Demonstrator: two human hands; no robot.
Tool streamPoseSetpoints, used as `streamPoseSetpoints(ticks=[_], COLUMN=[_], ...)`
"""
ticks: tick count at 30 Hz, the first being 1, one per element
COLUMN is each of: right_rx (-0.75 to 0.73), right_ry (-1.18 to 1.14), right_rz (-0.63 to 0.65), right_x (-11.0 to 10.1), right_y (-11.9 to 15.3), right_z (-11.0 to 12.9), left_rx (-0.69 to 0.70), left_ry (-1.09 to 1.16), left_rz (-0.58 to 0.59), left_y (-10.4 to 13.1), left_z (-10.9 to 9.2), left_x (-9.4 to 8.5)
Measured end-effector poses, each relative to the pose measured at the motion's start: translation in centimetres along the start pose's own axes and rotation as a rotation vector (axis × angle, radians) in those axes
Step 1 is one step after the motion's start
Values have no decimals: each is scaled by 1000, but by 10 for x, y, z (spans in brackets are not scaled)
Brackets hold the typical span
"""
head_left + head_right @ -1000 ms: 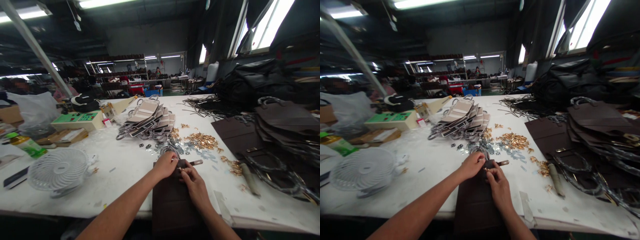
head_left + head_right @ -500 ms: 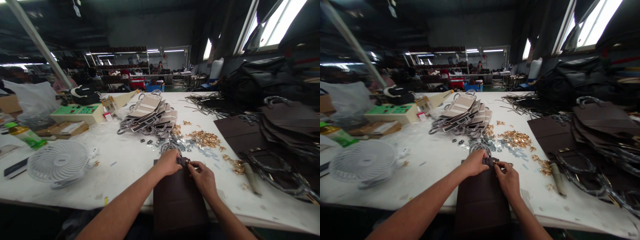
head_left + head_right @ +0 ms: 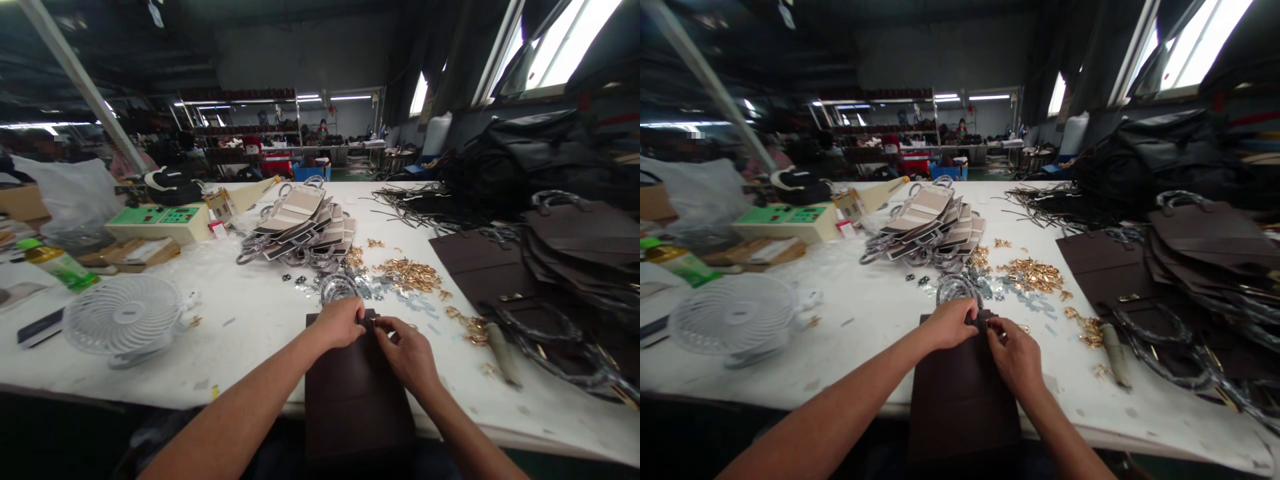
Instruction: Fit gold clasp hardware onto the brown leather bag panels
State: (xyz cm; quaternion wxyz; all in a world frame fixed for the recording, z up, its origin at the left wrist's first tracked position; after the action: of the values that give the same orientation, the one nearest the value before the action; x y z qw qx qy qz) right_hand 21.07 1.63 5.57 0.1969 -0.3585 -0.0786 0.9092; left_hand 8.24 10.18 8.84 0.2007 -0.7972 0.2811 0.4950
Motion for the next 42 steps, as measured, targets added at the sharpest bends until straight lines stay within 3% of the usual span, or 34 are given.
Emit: streamPoseSetpoints(ticks=[11,18,30,37,42], right_rx=[3,-105,-113,-81,10], right_ry=[-89,54,48,110,-62], right_rz=[-70,44,140,173,193], right_x=[-3,-8,-6,-7,-9], right_y=[10,2,-3,-7,-14], right_z=[6,26,27,31,25], left_rx=[52,30,43,62,116], left_ry=[91,144,218,228,225], left_rz=[-75,-131,-206,-232,-230], left_y=[13,15,21,23,26], left_z=[-23,-25,-31,-40,-45], left_x=[-20,-25,-29,-29,-33])
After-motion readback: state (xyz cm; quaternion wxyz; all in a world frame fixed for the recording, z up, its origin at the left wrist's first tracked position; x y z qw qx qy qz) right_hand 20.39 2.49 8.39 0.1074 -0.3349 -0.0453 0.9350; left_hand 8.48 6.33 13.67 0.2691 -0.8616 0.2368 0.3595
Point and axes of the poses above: each hand's wrist, its own y-axis away from the middle knuckle, its own x-axis out of the palm, z = x × y, the point moved 10 cm from there along -y, towards the middle knuckle, and after that the axes turned 2 degrees about -x, right-handed, at the moved point
